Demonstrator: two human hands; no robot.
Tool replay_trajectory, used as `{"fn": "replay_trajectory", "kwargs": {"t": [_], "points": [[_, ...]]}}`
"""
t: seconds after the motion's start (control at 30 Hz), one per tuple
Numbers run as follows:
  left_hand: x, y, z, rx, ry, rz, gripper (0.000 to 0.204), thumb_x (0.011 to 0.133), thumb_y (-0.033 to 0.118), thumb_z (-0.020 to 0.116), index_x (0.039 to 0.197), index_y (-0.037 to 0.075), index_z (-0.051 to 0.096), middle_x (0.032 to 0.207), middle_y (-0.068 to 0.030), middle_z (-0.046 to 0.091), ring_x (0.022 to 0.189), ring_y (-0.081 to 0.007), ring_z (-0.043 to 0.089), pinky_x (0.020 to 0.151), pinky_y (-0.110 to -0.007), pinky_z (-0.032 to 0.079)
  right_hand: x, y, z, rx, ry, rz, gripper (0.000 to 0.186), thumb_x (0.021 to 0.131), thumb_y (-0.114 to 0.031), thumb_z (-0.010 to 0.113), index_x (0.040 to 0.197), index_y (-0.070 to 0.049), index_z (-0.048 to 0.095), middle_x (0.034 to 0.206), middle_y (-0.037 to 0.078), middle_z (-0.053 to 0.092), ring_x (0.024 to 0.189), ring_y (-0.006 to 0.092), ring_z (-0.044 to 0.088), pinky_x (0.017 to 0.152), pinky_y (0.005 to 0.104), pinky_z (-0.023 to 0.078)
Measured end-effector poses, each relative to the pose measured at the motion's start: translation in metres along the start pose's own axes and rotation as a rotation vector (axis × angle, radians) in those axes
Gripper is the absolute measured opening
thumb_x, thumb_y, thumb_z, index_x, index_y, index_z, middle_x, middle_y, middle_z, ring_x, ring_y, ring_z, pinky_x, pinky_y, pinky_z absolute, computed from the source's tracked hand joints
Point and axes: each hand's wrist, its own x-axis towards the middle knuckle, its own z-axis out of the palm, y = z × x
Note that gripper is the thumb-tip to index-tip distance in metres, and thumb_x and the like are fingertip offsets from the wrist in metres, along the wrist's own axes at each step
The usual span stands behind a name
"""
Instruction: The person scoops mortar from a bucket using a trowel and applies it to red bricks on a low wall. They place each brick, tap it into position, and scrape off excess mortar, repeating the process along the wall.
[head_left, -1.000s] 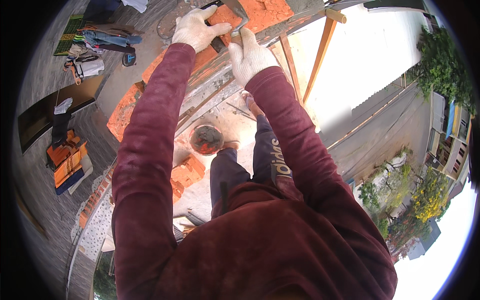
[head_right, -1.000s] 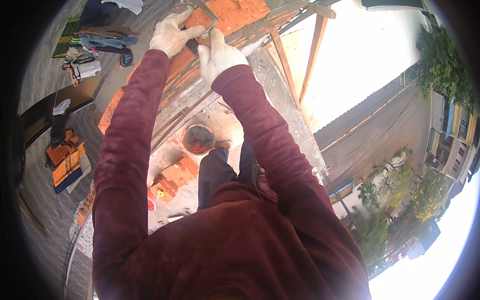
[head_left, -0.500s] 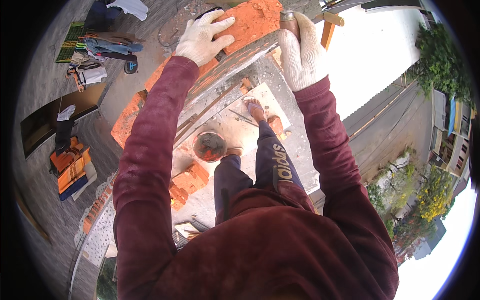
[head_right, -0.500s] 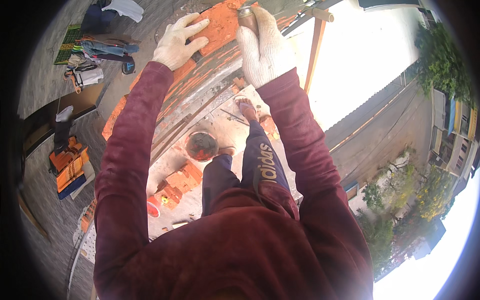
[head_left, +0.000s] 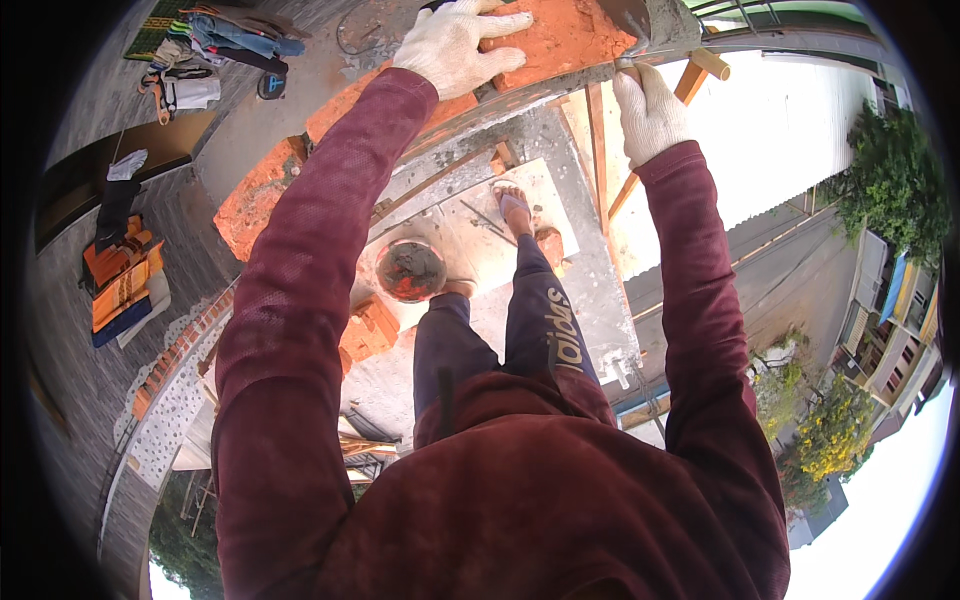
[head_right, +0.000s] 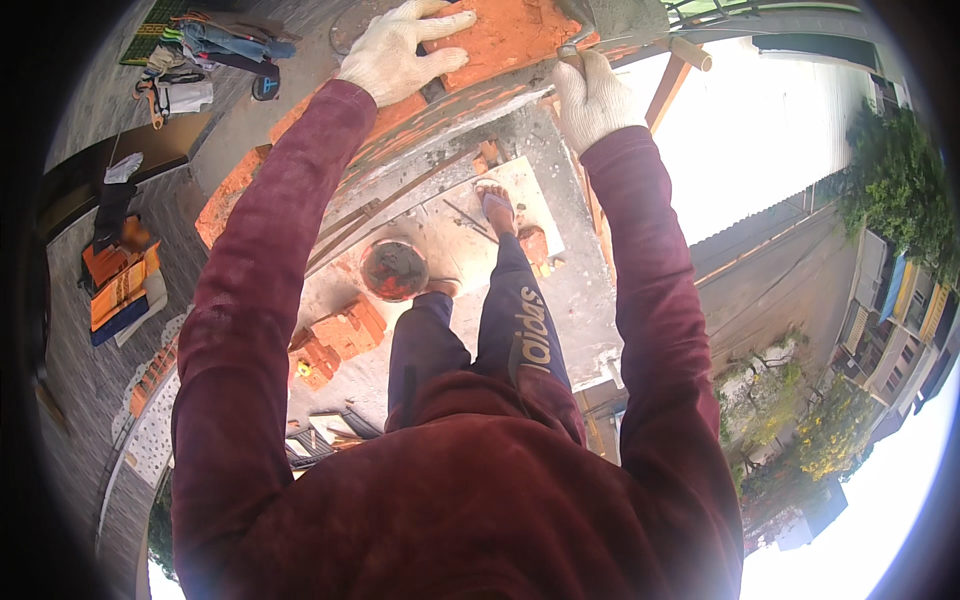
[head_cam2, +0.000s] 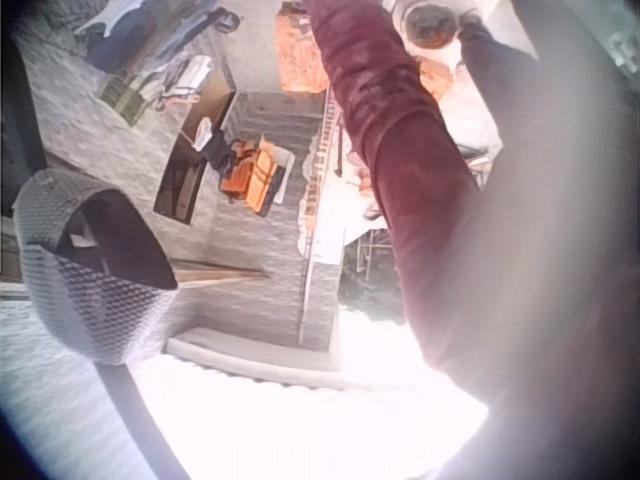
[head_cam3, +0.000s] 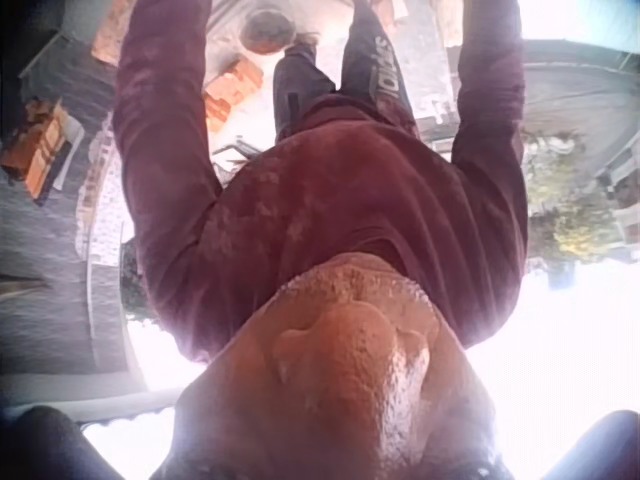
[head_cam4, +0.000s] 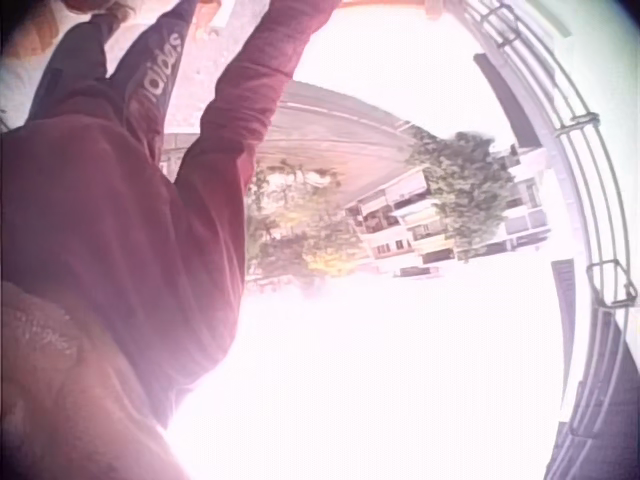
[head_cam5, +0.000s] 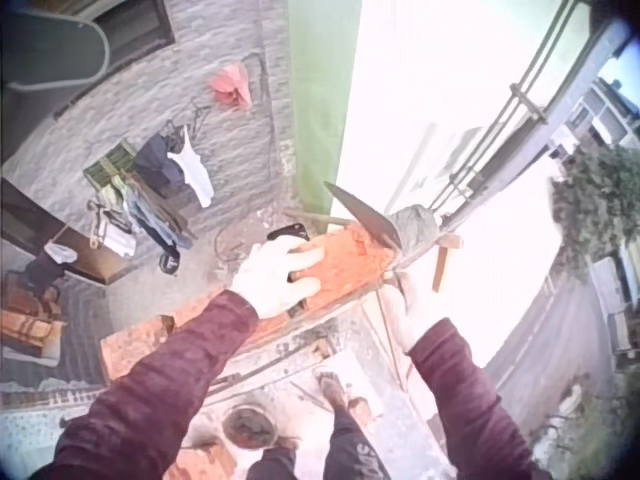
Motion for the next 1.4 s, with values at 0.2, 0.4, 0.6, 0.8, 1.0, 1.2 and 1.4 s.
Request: {"fn": "replay_trajectory", "kwargs": {"t": [0.2, 0.4, 0.6, 0.8, 1.0, 1.2, 1.4], "points": [[-0.012, -0.011, -0.003, 0.024, 0.242, -0.077, 0.061, 0.081, 0.05, 0.075, 0.126, 0.009, 0.072, 0.136, -0.0187, 0.063, 0.126, -0.0372, 0.058, 0.11, -0.049, 0.044, -0.039, -0.051, -0.02, 0.202, 0.198, -0.36, 0.04, 0.101, -0.022, 0.061, 0.134, 0.001, 0.054, 0.114, 0.024, 0.068, 0.098, 0.0369, 0.072, 0.087, 0.0424, 0.058], [-0.003, -0.01, -0.01, 0.028, 0.069, -0.216, 0.064, 0.076, 0.054, 0.078, 0.119, 0.007, 0.074, 0.118, -0.0186, 0.072, 0.111, -0.0363, 0.068, 0.099, -0.045, 0.052, -0.045, -0.054, 0.034, 0.187, -0.09, -0.21, 0.041, 0.104, -0.029, 0.052, 0.132, 0.001, 0.054, 0.112, 0.027, 0.069, 0.093, 0.0454, 0.07, 0.082, 0.048, 0.057], [-0.008, 0.012, -0.025, -0.094, -0.025, -0.341, 0.051, 0.086, 0.046, 0.072, 0.124, 0.012, 0.074, 0.13, -0.0184, 0.067, 0.122, -0.035, 0.062, 0.107, -0.044, 0.048, -0.062, -0.08, 0.03, 0.289, 0.042, -0.162, 0.042, 0.106, -0.031, 0.053, 0.134, 0.001, 0.054, 0.105, 0.025, 0.07, 0.095, 0.0394, 0.072, 0.085, 0.0418, 0.056], [-0.01, -0.02, 0.006, 0.002, 0.07, -0.375, 0.073, 0.077, 0.068, 0.075, 0.131, 0.019, 0.072, 0.132, -0.0117, 0.07, 0.12, -0.0322, 0.067, 0.105, -0.044, 0.051, -0.063, -0.091, 0.043, 0.413, 0.026, -0.086, 0.047, 0.105, -0.034, 0.052, 0.138, -0.001, 0.054, 0.11, 0.028, 0.069, 0.099, 0.0422, 0.072, 0.086, 0.045, 0.057], [-0.011, -0.013, 0.006, 0.072, 0.036, -0.363, 0.07, 0.08, 0.063, 0.076, 0.135, 0.021, 0.069, 0.137, -0.0106, 0.065, 0.125, -0.0336, 0.062, 0.107, -0.045, 0.049, -0.063, -0.078, 0.045, 0.525, -0.049, 0.017, 0.047, 0.103, -0.033, 0.056, 0.136, 0.001, 0.052, 0.108, 0.029, 0.069, 0.097, 0.0461, 0.07, 0.083, 0.0473, 0.056], [-0.019, -0.014, 0.001, 0.249, 0.135, 0.201, 0.052, 0.097, 0.042, 0.064, 0.146, 0.027, 0.059, 0.154, -0.0085, 0.051, 0.145, -0.0335, 0.041, 0.121, -0.052, 0.03, -0.12, -0.007, 0.087, 1.31, 0.196, 0.462, 0.041, 0.079, -0.001, 0.067, 0.118, 0.002, 0.056, 0.106, 0.019, 0.067, 0.093, 0.0302, 0.073, 0.07, 0.036, 0.059], [-0.018, -0.02, 0.004, 0.179, 0.042, 0.319, 0.04, 0.103, 0.032, 0.055, 0.143, 0.029, 0.063, 0.155, -0.0083, 0.051, 0.147, -0.0333, 0.04, 0.124, -0.057, 0.02, -0.074, 0.036, 0.207, 1.663, 0.299, 0.821, 0.017, 0.081, 0.002, 0.068, 0.09, -0.001, 0.055, 0.066, 0.01, 0.056, 0.042, 0.0194, 0.052, 0.042, 0.0362, 0.053]]}}
